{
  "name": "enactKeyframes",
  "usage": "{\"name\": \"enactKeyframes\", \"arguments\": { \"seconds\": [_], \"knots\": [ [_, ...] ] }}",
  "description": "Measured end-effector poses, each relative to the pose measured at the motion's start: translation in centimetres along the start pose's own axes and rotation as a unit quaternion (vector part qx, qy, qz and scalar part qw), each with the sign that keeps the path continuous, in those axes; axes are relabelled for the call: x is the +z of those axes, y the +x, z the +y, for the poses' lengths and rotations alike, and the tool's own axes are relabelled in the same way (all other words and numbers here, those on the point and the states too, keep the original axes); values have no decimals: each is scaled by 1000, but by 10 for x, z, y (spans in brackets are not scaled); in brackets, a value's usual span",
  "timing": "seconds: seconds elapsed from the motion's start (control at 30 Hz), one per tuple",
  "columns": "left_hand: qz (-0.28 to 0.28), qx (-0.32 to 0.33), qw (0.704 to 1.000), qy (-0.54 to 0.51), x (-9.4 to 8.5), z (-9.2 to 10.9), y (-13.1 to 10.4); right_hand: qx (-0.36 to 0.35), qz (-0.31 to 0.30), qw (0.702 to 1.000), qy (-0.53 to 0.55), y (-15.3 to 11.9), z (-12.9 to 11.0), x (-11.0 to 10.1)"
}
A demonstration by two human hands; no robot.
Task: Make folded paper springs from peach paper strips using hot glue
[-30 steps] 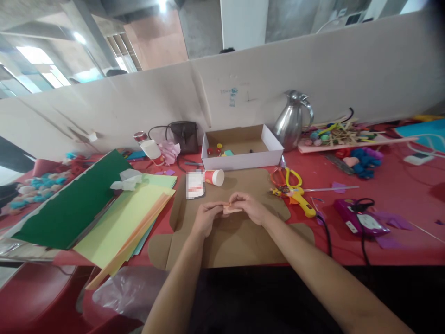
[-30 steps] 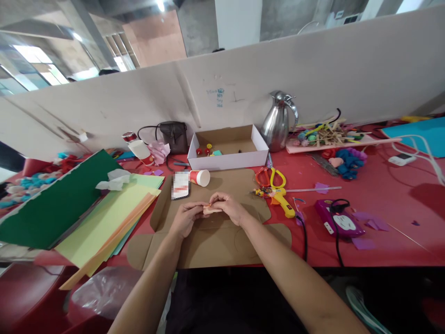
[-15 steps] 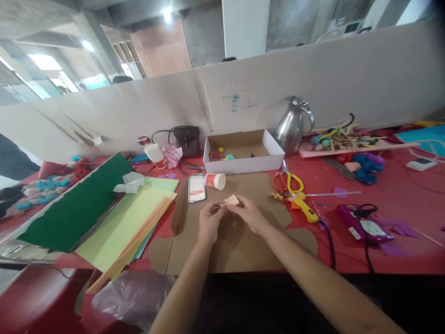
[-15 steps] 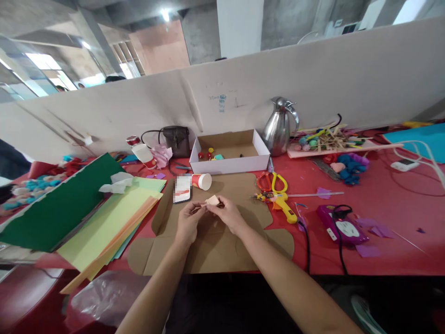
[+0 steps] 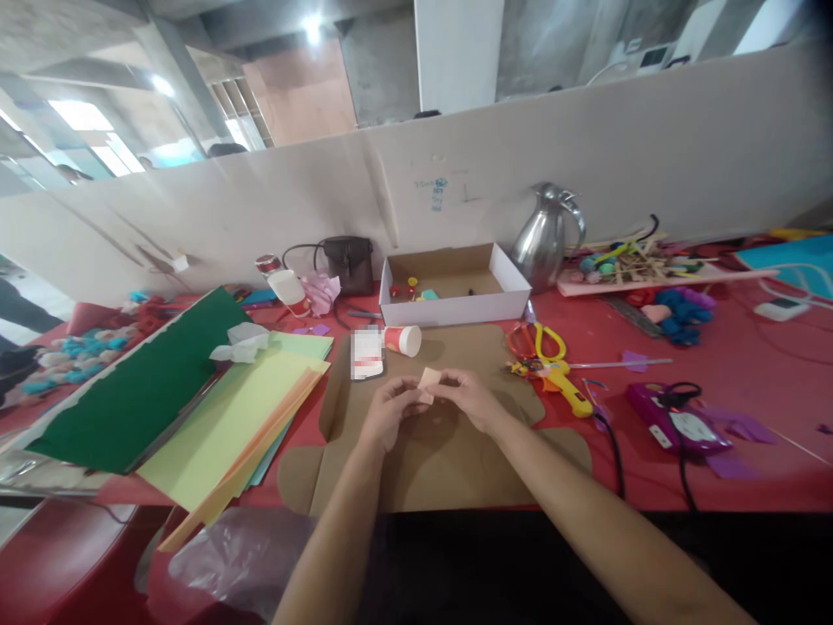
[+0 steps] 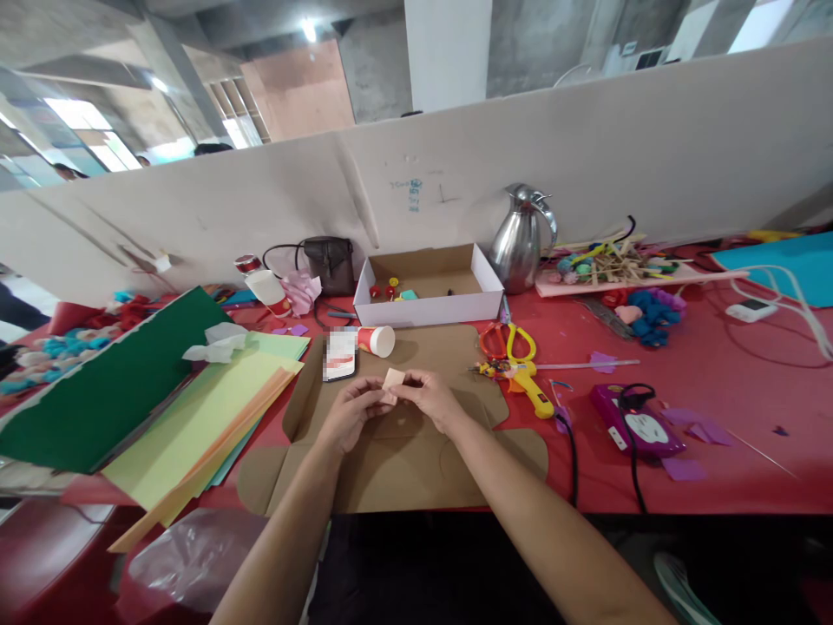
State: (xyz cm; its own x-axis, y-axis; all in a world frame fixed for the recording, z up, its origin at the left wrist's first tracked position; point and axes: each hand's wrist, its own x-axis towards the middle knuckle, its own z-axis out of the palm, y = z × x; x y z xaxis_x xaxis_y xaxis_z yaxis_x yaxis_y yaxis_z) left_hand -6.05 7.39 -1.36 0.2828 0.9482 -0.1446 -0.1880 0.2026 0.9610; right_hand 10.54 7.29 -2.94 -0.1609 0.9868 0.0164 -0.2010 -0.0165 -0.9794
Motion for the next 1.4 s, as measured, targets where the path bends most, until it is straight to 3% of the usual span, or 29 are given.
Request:
{"name": "enactKeyframes", "arguments": {
  "seconds": [0.2,0.5,0.67,0.8,0.9,1.0,1.1,1.27,1.4],
  "knots": [
    [42,-9,999,0,5,1,-1,4,-28,999,-44,2,2,1],
    [30,-28,999,-34,-2,-1,1,-53,-65,994,-72,7,9,-6],
    [7,-38,998,-42,-4,-1,0,-47,-74,993,-79,8,10,-9],
    [26,-28,998,-40,-4,-3,0,-48,-67,988,-131,6,7,-9],
    [40,-11,998,-47,-3,-5,0,-126,-48,968,-213,2,5,-8],
    [65,0,995,-72,-2,-5,0,-260,-50,914,-309,-6,2,-6],
    [78,-32,993,-85,-4,-3,0,-292,-84,883,-358,-11,-1,-3],
    [28,-78,995,-56,-12,5,-3,-223,-94,928,-283,-9,-3,-4],
    [-10,-32,999,-15,-11,6,-11,-162,-64,961,-214,-10,-5,-2]
  ]
}}
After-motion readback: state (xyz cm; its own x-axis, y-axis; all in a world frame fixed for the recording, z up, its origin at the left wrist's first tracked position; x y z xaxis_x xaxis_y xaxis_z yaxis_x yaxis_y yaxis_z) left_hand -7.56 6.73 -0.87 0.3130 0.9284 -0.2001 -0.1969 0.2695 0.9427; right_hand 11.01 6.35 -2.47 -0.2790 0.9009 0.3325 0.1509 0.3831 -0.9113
